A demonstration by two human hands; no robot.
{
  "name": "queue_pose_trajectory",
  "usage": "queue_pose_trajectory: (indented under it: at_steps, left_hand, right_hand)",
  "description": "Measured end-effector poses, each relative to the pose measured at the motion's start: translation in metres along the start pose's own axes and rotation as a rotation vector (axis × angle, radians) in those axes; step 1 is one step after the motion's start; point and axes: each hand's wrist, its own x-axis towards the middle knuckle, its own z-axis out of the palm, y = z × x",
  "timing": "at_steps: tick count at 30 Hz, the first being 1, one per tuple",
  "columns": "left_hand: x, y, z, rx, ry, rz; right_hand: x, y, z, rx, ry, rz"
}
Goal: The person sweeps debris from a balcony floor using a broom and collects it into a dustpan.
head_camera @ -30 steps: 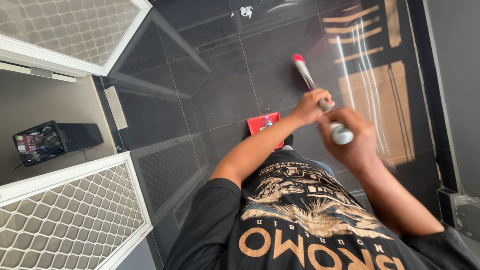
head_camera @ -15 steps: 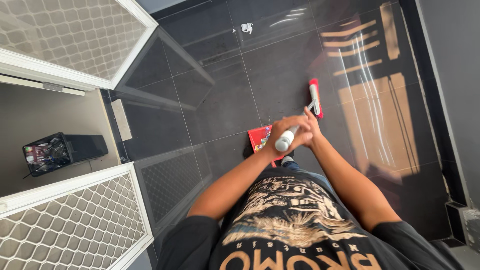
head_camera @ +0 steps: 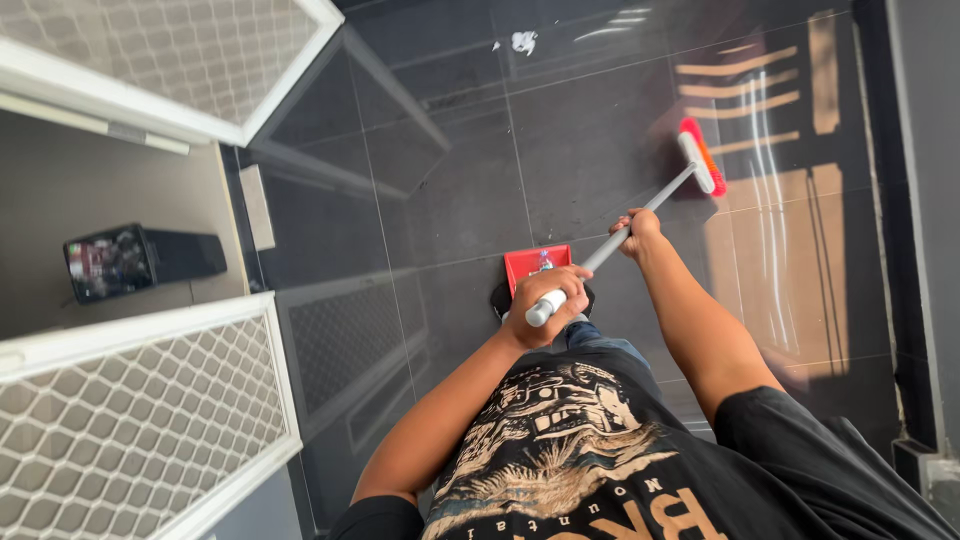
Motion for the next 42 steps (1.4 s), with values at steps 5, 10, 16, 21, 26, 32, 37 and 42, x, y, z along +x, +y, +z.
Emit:
queue_pose_trajectory:
  at_steps: [5,10,16,21,26,32,37,42]
  left_hand:
    - [-0.003,-0.007,-0.001,0.047,-0.043,0.022]
    - [-0.016,0.042,-0.032,0.221,-0.122,0.100]
    - [-0.019,0.098,-0.011,0.392,-0.116,0.142]
    - [-0.025,0.141,-0.032,0.284,-0.090,0.222]
    - [-0.032,0.143,-0.045,0.076,-0.150,0.237]
    - [-0.033,0.065,-0.032,-0.189,-0.046,0.044]
    - [-0.031,0.053,-0.030,0.002,-0.336,0.020]
    - [-0.021,0.084,-0.027,0.127,-0.551,0.145]
  right_hand:
    - [0.014,0.029,0.000,-0.459,-0.039,0.018]
    - [0.015,0.116,0.003,-0.510,-0.266,0.315]
    - [0.004,0.161,0.023,-0.264,-0.293,0.581]
    - [-0.021,0.160,0.009,-0.253,-0.323,0.434]
    - [-0.045,0.122,-0.026,-0.377,-0.308,0.159]
    - [-0.012,0.086,-0.055,-0.286,0.048,0.060]
    - [-0.008,0.120,-0.056,0.021,-0.346,0.322]
    - [-0.014,0.140,-0.018,0.153,-0.418,0.450]
